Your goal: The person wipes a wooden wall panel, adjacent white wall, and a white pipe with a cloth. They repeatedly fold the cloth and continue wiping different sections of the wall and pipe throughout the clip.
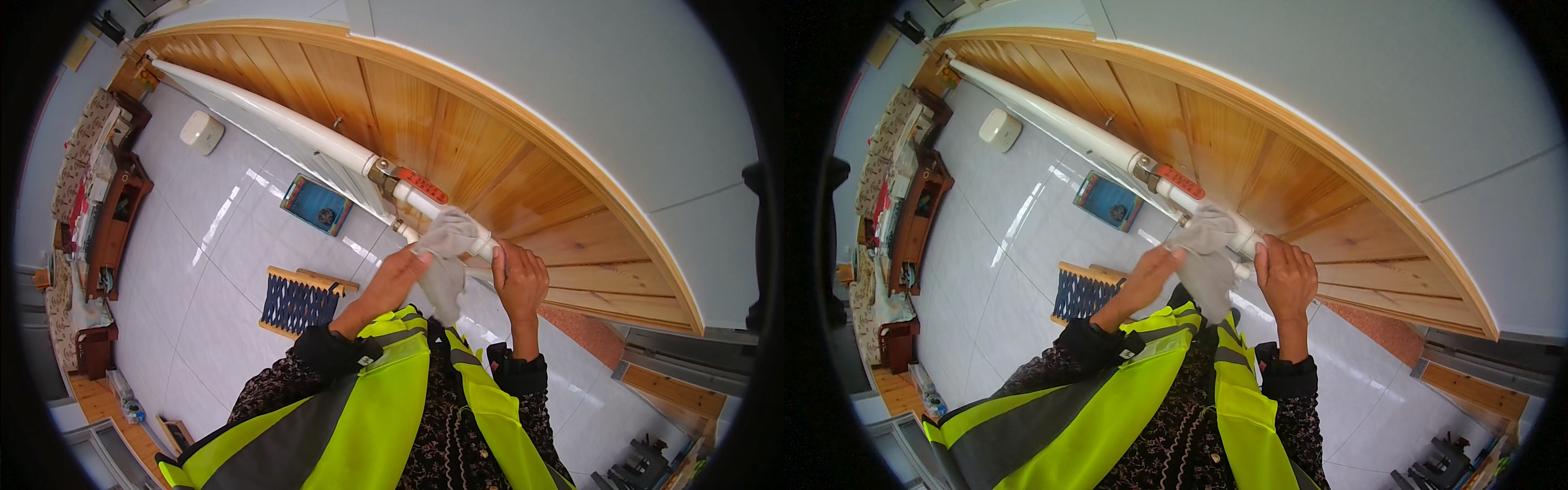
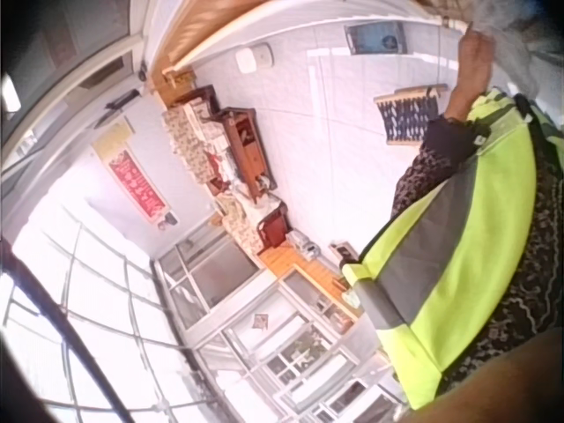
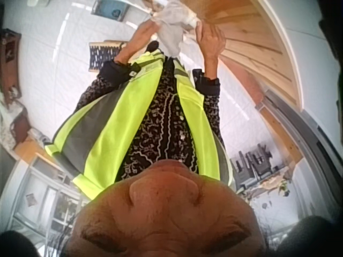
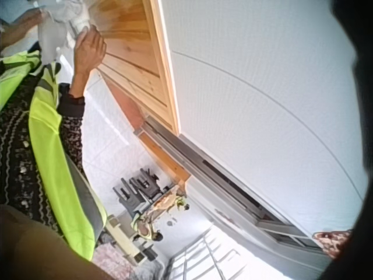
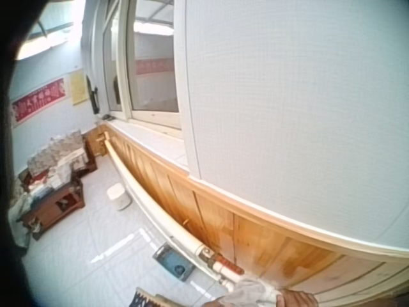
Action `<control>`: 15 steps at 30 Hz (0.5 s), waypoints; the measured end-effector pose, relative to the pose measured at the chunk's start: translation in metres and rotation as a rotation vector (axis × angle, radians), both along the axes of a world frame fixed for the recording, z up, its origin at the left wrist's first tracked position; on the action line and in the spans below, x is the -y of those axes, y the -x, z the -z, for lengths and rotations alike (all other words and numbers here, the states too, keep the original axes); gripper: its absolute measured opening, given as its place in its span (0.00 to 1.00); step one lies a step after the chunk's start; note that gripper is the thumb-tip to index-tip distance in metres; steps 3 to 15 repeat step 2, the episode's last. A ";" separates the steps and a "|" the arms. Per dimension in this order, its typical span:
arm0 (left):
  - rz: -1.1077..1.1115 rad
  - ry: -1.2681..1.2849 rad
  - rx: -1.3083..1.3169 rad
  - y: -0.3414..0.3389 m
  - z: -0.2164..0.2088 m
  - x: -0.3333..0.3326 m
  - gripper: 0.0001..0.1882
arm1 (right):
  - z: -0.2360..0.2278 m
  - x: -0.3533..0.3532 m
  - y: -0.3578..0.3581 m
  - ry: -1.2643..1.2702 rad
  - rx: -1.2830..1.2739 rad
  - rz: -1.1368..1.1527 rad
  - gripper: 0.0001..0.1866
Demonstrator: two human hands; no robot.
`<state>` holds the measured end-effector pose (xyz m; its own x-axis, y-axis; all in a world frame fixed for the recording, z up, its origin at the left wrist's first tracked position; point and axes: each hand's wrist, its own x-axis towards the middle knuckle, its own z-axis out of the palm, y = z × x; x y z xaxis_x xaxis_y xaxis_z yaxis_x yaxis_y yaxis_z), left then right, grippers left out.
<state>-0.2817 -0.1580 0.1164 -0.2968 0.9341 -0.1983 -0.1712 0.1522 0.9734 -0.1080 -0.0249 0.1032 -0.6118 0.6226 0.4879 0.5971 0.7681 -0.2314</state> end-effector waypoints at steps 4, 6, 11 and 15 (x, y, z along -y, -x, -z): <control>-0.152 0.327 0.129 0.005 0.002 0.006 0.25 | 0.001 0.000 0.000 0.000 -0.004 0.000 0.08; -0.152 0.327 0.129 0.005 0.002 0.006 0.25 | 0.001 0.000 0.000 0.000 -0.004 0.000 0.08; -0.152 0.327 0.129 0.005 0.002 0.006 0.25 | 0.001 0.000 0.000 0.000 -0.004 0.000 0.08; -0.152 0.327 0.129 0.005 0.002 0.006 0.25 | 0.001 0.000 0.000 0.000 -0.004 0.000 0.08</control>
